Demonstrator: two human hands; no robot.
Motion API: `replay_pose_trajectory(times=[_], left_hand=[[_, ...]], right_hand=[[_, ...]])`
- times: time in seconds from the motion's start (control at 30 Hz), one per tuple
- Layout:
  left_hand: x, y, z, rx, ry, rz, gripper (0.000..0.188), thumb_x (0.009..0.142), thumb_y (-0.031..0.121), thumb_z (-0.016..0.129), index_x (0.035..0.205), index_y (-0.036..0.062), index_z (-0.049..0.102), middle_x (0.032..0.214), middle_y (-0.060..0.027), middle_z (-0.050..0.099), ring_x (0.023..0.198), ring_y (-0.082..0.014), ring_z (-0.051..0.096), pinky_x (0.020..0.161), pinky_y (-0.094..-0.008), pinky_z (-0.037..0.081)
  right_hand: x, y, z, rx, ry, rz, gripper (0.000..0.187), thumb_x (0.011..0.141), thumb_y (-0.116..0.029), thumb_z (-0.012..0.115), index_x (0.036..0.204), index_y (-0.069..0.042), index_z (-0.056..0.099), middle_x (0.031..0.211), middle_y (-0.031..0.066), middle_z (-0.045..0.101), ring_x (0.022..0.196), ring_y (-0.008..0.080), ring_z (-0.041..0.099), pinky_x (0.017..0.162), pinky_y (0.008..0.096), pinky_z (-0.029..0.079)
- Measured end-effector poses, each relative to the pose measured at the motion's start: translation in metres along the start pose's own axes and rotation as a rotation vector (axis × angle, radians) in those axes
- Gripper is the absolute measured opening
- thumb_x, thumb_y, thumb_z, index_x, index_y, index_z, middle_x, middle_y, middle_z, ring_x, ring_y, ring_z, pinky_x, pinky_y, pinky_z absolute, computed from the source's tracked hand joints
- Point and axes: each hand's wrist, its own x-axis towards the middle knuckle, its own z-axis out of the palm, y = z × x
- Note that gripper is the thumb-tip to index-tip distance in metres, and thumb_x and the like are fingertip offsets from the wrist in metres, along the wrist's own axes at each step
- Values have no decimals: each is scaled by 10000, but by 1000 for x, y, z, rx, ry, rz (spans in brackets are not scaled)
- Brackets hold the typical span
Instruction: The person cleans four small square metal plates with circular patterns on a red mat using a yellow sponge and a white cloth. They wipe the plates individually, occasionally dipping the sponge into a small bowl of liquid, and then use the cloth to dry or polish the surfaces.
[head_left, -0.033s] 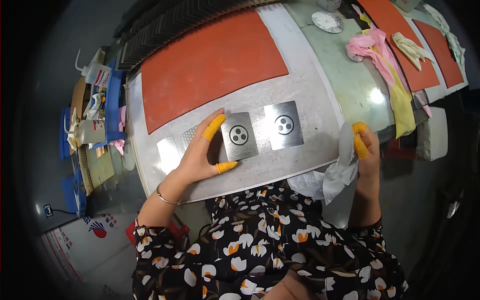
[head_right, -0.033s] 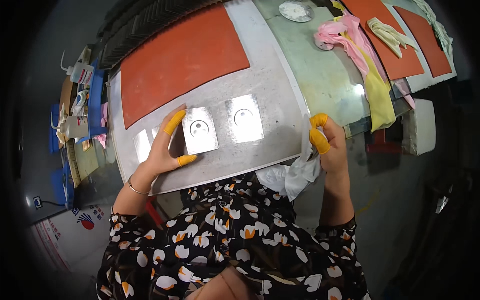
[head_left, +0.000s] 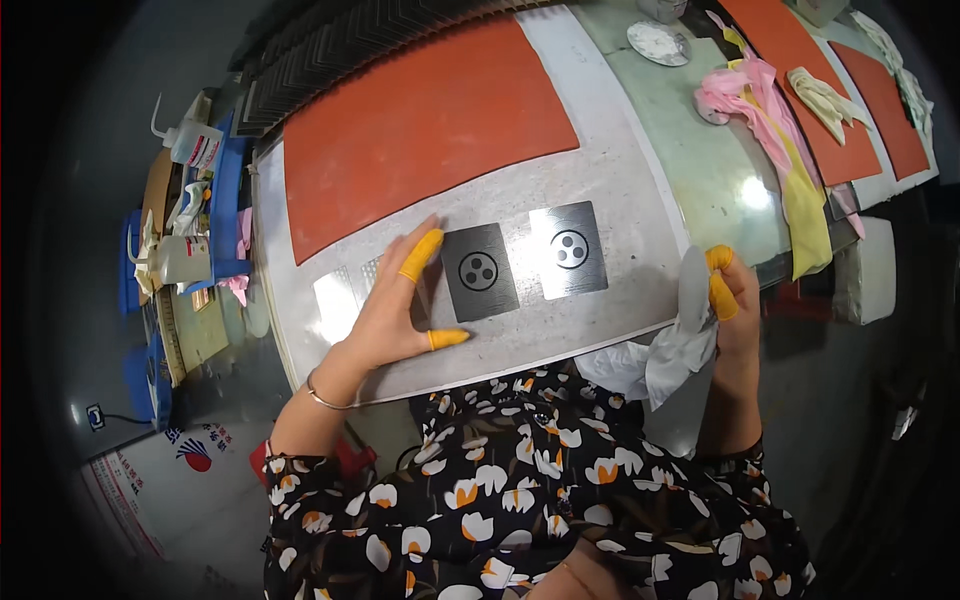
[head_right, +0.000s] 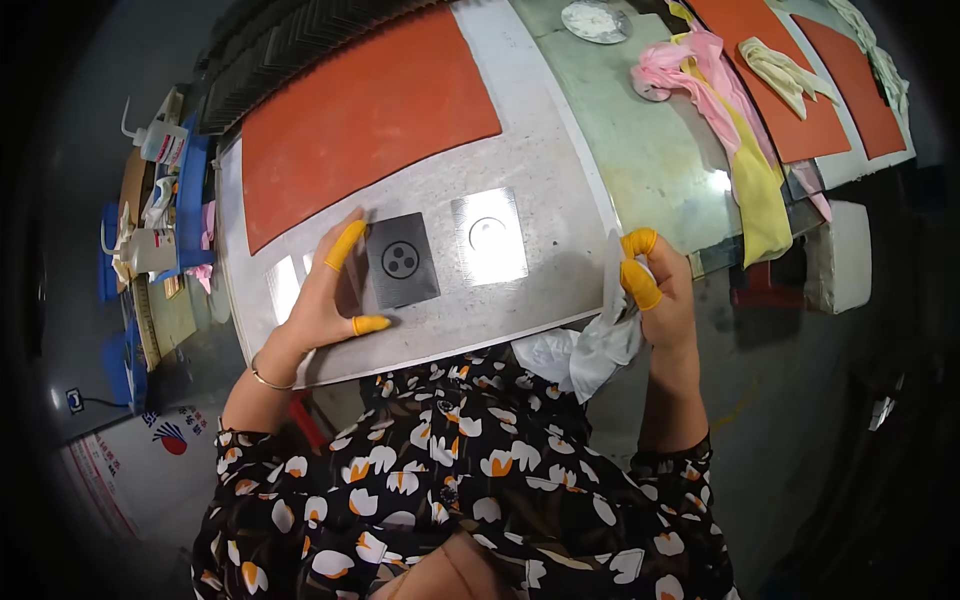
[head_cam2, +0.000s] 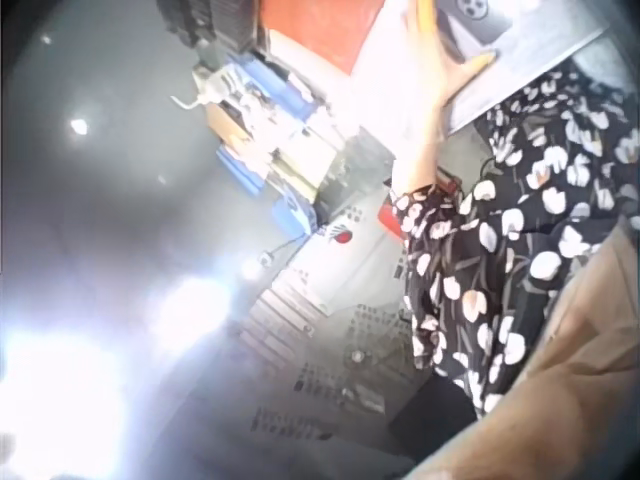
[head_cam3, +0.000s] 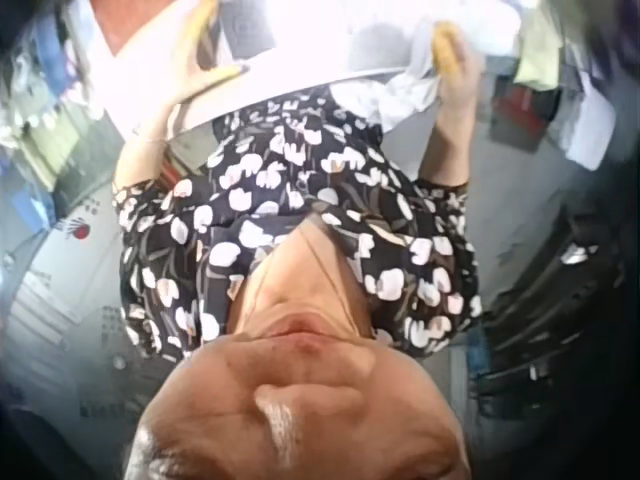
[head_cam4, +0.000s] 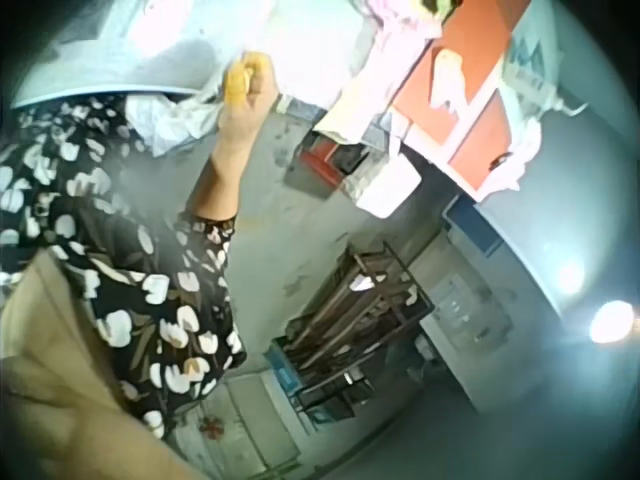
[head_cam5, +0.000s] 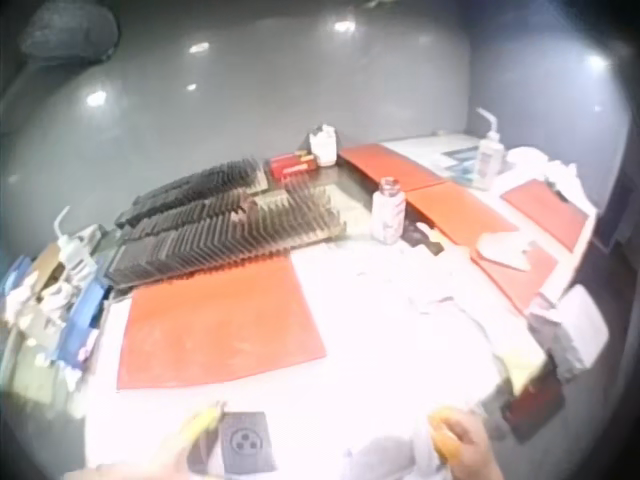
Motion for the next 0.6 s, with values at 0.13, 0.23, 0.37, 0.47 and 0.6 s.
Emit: replay_pose_trajectory(times=[0.13,0.23,0.37,0.47,0.6], left_hand=[[-26,-13,-20,305,-78,-244,1143,470,396,850,1380,53,249,1388,-198,286,1316,-367,240,1090,-529,113],[-38,-18,-16,266,-47,-315,1157,447,383,854,1385,52,263,1316,-181,332,1190,-350,338,1019,-478,234],[-33,-4,-23,286,-18,-281,1014,482,337,843,1333,43,375,1285,-155,391,1087,-322,407,919,-428,319],[-32,1,-28,482,-66,-75,863,526,330,823,1272,81,468,1270,-151,451,1055,-332,449,929,-436,330],[-31,6,-36,226,143,-143,769,566,268,794,1232,35,489,1220,-149,486,1113,-340,458,938,-428,372]], right_hand=[[-2,-3,0,-25,41,-10,208,855,-219,608,859,-24,534,725,-43,508,630,30,428,567,174,325],[0,0,0,-35,31,-5,213,856,-224,607,862,-23,538,723,-44,510,626,29,431,558,173,323],[1,1,-3,-48,-29,-39,227,864,-241,605,882,-25,538,721,-42,514,624,28,436,557,168,324],[1,1,-1,-39,10,-46,241,876,-260,597,896,-28,532,732,-34,527,634,28,452,569,165,341],[0,5,-5,-14,-22,-42,260,886,-280,587,912,-28,529,750,-25,541,658,31,475,591,164,363]])
